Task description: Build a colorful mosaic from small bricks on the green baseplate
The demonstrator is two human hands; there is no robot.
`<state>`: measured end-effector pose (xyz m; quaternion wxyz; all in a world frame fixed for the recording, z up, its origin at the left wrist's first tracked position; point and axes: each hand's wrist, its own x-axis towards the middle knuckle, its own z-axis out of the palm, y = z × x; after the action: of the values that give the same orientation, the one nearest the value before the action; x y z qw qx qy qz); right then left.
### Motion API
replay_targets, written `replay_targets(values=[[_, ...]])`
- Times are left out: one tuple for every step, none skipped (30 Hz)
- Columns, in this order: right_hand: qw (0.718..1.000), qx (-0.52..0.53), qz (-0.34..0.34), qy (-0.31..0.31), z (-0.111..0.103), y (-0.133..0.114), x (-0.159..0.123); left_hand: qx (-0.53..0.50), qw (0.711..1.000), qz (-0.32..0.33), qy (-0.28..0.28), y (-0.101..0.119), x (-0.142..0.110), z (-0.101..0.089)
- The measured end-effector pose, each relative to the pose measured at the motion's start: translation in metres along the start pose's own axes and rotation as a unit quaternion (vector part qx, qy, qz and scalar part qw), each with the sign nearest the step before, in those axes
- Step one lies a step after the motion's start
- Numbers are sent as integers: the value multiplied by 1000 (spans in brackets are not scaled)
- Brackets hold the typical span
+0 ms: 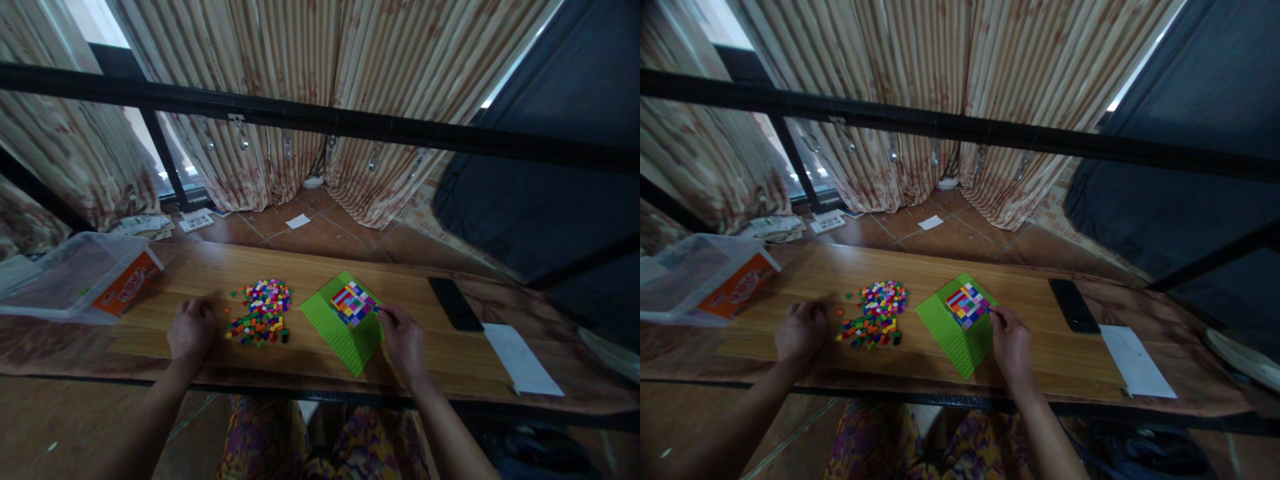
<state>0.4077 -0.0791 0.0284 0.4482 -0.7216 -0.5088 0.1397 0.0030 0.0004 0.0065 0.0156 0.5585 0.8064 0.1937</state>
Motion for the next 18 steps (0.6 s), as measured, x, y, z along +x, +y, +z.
replay_targets(values=[[1000,-22,-16,11,2,0,2,2,1000,0,-1,1,0,-1],[999,-33,-28,23,5,1,4,4,1000,-1,-2,1,-1,-1],[998,-38,-37,34,8,1,6,6,1000,0,-2,2,-1,-2],[997,-42,-46,47,12,2,8,8,1000,1,-1,2,-1,-3],[996,-46,-57,59,16,4,9,10,1000,2,-1,3,-1,-3],[994,-50,-69,71,20,5,10,10,1000,2,-2,3,-1,-4],[992,-57,-80,83,24,6,10,10,1000,1,-2,3,-1,-4],[989,-66,-91,93,28,7,10,9,1000,0,-4,3,-1,-4],[987,-76,-101,102,31,9,10,9,1000,-1,-6,2,-1,-3],[984,-87,-108,111,34,10,10,10,1000,-3,-6,2,0,-3],[982,-95,-113,118,36,11,10,10,1000,-4,-6,2,-1,-3],[980,-101,-117,124,38,12,10,10,1000,-4,-6,2,-1,-2],[979,-104,-119,128,39,12,9,10,1000,-5,-5,2,-1,-2],[979,-102,-119,132,40,13,9,10,1000,-6,-5,2,-1,-2],[979,-97,-118,135,41,13,8,10,1000,-7,-4,2,-1,-2],[980,-90,-113,138,41,13,8,11,1000,-7,-5,2,-1,-2],[981,-80,-105,142,42,13,8,12,1000,-7,-6,3,-2,-3],[983,-69,-92,144,42,13,9,13,1000,-7,-6,3,-2,-3]])
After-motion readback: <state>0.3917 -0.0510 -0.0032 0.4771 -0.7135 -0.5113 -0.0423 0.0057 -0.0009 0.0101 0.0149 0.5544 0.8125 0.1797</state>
